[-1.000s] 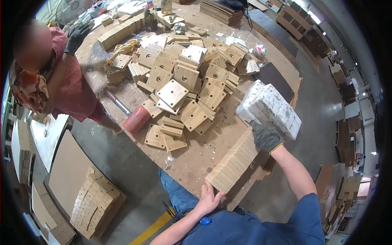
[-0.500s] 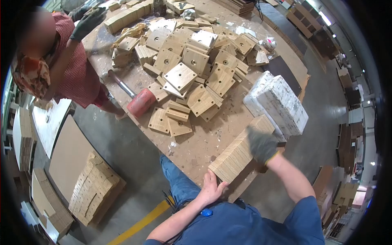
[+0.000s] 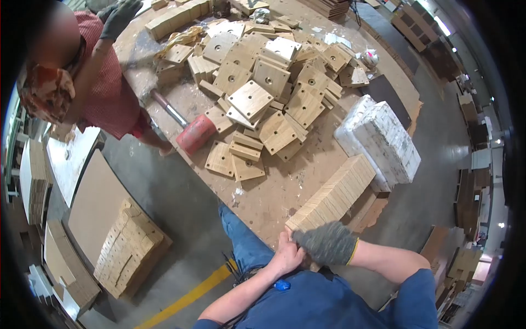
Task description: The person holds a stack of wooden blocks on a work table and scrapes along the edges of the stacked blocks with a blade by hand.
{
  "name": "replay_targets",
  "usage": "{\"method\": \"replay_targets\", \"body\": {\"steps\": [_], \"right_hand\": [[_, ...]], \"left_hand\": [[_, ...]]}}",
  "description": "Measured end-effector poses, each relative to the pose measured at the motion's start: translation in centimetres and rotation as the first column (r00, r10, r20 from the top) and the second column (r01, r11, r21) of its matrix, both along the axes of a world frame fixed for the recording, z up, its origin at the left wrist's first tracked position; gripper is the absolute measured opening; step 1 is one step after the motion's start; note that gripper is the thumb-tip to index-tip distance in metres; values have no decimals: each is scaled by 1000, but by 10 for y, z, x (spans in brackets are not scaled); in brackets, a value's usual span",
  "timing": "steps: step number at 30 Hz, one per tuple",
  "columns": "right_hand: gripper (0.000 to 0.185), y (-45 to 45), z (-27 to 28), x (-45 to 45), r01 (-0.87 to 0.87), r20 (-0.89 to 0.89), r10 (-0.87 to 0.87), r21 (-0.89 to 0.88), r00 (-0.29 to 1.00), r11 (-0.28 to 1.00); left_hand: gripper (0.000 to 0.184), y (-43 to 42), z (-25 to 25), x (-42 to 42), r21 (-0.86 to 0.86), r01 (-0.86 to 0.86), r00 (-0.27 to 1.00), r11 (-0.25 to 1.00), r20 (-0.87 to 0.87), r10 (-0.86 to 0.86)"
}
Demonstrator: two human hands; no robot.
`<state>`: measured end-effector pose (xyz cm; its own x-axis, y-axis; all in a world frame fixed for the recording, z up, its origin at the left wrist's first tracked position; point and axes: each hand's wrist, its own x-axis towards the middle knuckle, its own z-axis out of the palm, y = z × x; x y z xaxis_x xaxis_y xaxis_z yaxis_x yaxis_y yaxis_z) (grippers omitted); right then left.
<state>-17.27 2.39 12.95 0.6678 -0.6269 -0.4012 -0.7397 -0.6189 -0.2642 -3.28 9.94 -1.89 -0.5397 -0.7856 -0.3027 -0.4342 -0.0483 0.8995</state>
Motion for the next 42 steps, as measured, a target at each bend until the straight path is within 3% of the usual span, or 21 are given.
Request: {"method": "replay_targets", "body": {"steps": [1, 2, 4, 5, 8, 10, 13, 15, 16, 17, 20, 22, 24, 27, 28, 30, 34, 36, 38, 41, 42], "right_hand": [[26, -7, -2, -8, 81, -79, -93, -139, 993, 987], [27, -21, -7, -26, 143, -146, -189, -278, 971, 950], [37, -52, -29, -81, 168, -266, -383, -584, 885, 794], [42, -72, -26, -93, 403, -419, -562, -412, 713, 817], [43, -24, -28, -57, 370, -254, -495, -411, 831, 833], [42, 0, 3, -6, 128, -43, -128, -15, 991, 992], [40, -9, 3, -17, 172, -11, -174, -101, 985, 980], [36, -30, -36, -69, 352, 89, -350, -446, 932, 823], [32, -46, -24, -75, 393, -135, -506, -474, 852, 788], [30, -61, -23, -89, 536, -75, -630, -454, 773, 712], [30, -73, -35, -115, 598, -39, -692, -469, 721, 650], [32, -49, -16, -71, 371, -287, -436, -255, 853, 893], [35, -24, 12, -18, 99, -264, -68, 109, 962, 989], [39, -24, 22, -14, 57, 6, -58, 96, 998, 994], [40, -35, 11, -34, 114, -78, -126, -142, 989, 983], [41, -65, 6, -70, 337, -239, -431, -351, 870, 874], [34, -73, -43, -118, 594, -225, -684, -359, 694, 720], [33, -34, -22, -68, 193, -200, -231, -194, 952, 962], [42, -17, 18, -16, -16, -112, 33, 148, 993, 989], [36, -55, 30, -28, 140, -322, -137, -12, 937, 990], [32, -67, 12, -59, 291, -59, -312, -236, 948, 927]], "left_hand": [[76, 1, -6, -1, -86, 44, 999, 995, 13, -43], [77, -5, 20, 1, 150, -91, 995, 984, -16, 95], [86, -7, 20, 1, 150, -75, 997, 986, 4, 75], [92, -7, 19, 1, 146, -67, 998, 987, 13, 66], [93, -7, 16, 2, 108, -64, 997, 992, -38, 68], [93, 3, -7, 0, 50, -25, 999, 998, -41, 28], [94, -4, 4, 2, 60, -25, 999, 998, -31, 27], [94, -7, 10, 2, 91, -50, 998, 995, -21, 52], [95, -6, 9, 1, 85, -52, 998, 995, -16, 54], [95, -6, 8, 1, 80, -53, 998, 995, -13, 54], [95, -6, 4, -1, 68, -53, 998, 996, -11, 54], [95, -6, 11, 1, 80, -46, 999, 996, 14, 45], [95, 1, -9, -1, 23, -10, 1000, 1000, 14, 9], [95, 0, -15, 0, -9, 28, 1000, 1000, 8, -27], [95, -3, 0, 1, 61, -2, 1000, 998, 11, 2], [95, -8, 15, 3, 136, -39, 999, 990, 19, 36], [94, -8, 15, 0, 124, -35, 999, 992, 28, 32], [94, -11, 12, 0, 112, -38, 999, 993, 26, 35], [94, -7, 11, 2, 127, -27, 1000, 992, 15, 25], [95, -6, 7, 2, 101, -15, 1000, 995, 20, 13], [94, -8, 9, 1, 109, -27, 999, 994, 24, 25]]}}
